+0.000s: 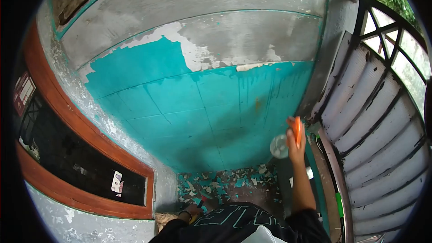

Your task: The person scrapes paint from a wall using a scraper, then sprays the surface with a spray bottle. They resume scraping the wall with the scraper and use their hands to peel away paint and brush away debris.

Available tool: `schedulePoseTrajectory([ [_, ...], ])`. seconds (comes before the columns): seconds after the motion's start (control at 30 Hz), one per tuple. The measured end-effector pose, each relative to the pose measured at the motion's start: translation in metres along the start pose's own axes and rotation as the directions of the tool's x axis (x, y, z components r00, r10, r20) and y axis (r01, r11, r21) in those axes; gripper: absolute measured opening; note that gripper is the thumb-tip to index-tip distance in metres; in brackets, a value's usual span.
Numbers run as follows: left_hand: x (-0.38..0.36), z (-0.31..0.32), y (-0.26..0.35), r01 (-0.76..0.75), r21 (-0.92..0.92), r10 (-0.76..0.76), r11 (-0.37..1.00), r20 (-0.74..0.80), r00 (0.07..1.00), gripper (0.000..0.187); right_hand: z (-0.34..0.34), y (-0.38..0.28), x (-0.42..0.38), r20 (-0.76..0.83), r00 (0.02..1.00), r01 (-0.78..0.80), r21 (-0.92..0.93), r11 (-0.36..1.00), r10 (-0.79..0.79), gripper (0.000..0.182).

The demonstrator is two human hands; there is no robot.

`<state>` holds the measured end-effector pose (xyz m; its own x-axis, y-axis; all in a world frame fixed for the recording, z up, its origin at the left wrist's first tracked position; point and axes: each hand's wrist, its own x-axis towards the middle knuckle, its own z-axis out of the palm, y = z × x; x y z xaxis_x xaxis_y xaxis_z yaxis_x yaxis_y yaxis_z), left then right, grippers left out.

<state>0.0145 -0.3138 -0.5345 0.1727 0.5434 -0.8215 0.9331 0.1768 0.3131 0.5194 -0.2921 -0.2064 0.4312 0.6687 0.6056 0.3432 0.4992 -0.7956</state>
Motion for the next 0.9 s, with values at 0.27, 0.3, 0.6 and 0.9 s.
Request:
schedulePoseTrajectory([
  [0.27, -0.038, 0.033, -0.055, -0.348, -0.236, 0.288, 0.907, -0.255, 0.923, 0.051, 0.08, 0.021, 0.115, 0.005, 1.0, 0.009, -0.045, 0.999, -0.009, 0.037],
  [0.3, -0.04, 0.032, -0.055, -0.344, -0.237, 0.282, 0.909, -0.26, 0.924, 0.051, 0.095, 0.014, 0.115, 0.008, 1.0, 0.015, -0.043, 0.999, -0.015, 0.037],
  [0.6, -0.049, 0.058, -0.066, -0.278, -0.332, 0.156, 0.901, -0.351, 0.924, 0.051, 0.203, -0.021, 0.102, 0.252, 0.966, -0.083, 0.075, 0.994, 0.062, 0.03],
  [0.9, -0.041, 0.077, -0.055, -0.249, -0.4, 0.083, 0.882, -0.389, 0.918, 0.05, 0.234, -0.046, 0.099, 0.351, 0.935, -0.068, 0.045, 0.997, 0.048, 0.03],
])
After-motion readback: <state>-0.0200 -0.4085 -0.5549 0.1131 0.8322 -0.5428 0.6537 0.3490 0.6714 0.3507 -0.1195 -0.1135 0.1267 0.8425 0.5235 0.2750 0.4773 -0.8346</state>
